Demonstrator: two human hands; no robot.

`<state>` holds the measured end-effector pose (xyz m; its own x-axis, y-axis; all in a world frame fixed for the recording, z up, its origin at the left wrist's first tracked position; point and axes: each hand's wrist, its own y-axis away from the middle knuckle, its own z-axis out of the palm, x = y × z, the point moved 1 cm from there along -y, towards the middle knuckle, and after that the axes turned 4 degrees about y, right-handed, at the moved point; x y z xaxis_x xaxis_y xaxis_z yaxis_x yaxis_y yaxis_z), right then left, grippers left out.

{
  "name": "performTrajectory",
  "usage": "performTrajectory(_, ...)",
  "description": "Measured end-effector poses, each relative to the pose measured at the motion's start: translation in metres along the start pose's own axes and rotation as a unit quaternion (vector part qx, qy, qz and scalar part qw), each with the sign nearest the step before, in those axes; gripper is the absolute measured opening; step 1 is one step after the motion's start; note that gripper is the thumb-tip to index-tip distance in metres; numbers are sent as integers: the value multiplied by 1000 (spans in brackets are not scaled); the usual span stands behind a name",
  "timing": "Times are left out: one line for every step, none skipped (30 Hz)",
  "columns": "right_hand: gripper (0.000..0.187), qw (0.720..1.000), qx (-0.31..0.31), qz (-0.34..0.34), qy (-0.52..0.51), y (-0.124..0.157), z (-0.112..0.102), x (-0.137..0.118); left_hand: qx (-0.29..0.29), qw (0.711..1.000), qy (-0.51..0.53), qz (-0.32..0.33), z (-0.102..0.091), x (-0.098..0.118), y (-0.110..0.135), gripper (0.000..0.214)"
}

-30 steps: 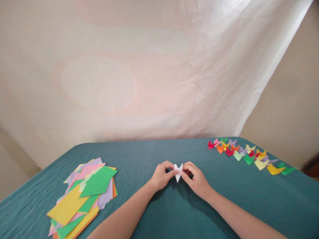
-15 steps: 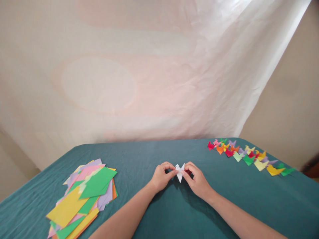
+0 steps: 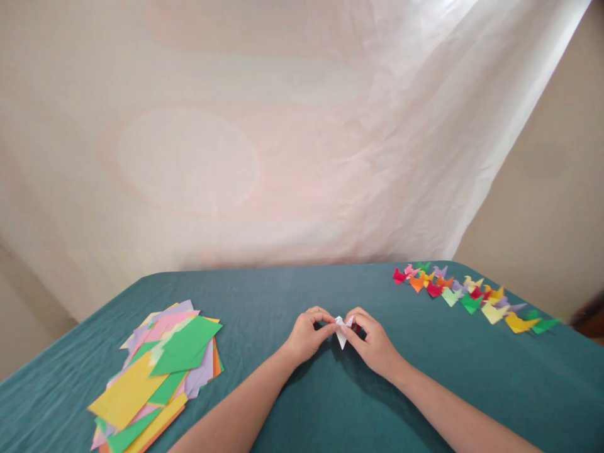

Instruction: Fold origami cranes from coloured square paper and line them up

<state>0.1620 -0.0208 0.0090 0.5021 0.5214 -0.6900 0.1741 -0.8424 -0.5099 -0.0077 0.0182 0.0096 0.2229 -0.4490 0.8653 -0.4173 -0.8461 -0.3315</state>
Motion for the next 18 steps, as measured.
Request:
performTrajectory(17,1000,-3,-1,0,0,0,0,2,1000,4,1,0,0,0,17)
performTrajectory(17,1000,-6,-3,-1,0,0,0,4,1000,7,2,0,0,0,17)
performTrajectory(17,1000,-10,-4,-2,0,0,0,5,1000,9,2,0,0,0,17)
performTrajectory(17,1000,-14,-5,-3,0,0,0,5,1000,11,3,0,0,0,18)
performTrajectory(17,1000,-16,-4,-4,0,0,0,3,1000,11,3,-1,0,0,18)
performTrajectory(17,1000,-17,-3,-5,0,0,0,1,1000,10,4,-1,0,0,18)
performTrajectory(18,1000,-18,-2,-6,0,0,0,-1,1000,9,6,-1,0,0,19)
performTrajectory(18,1000,-18,-2,-7,-1,0,0,-4,1000,7,8,-1,0,0,19)
performTrajectory(18,1000,-18,-2,-10,-1,1,0,-7,1000,5,10,-1,0,1,19)
performTrajectory(19,1000,-19,-3,-13,-1,1,1,-9,1000,4,13,-1,1,1,19)
performTrajectory(20,1000,-20,-4,-16,-1,1,1,-10,1000,3,16,-1,1,1,19)
performTrajectory(21,1000,-22,-5,-19,-1,2,2,-10,1000,3,18,-1,1,1,18)
performTrajectory(22,999,-25,-4,-21,-1,2,3,-8,1000,1,20,-1,2,1,18)
performTrajectory(22,999,-28,0,-21,-1,2,4,-4,1000,0,22,-1,2,2,18)
performTrajectory(23,999,-30,4,-21,-1,3,4,0,1000,-3,24,-1,2,2,18)
performTrajectory(24,999,-31,10,-21,-1,3,6,5,1000,-6,25,-1,2,2,18)
performTrajectory(24,999,-31,16,-21,-1,3,7,9,1000,-8,26,-1,2,2,17)
performTrajectory(24,999,-30,22,-21,-1,3,8,12,999,-10,28,0,2,2,17)
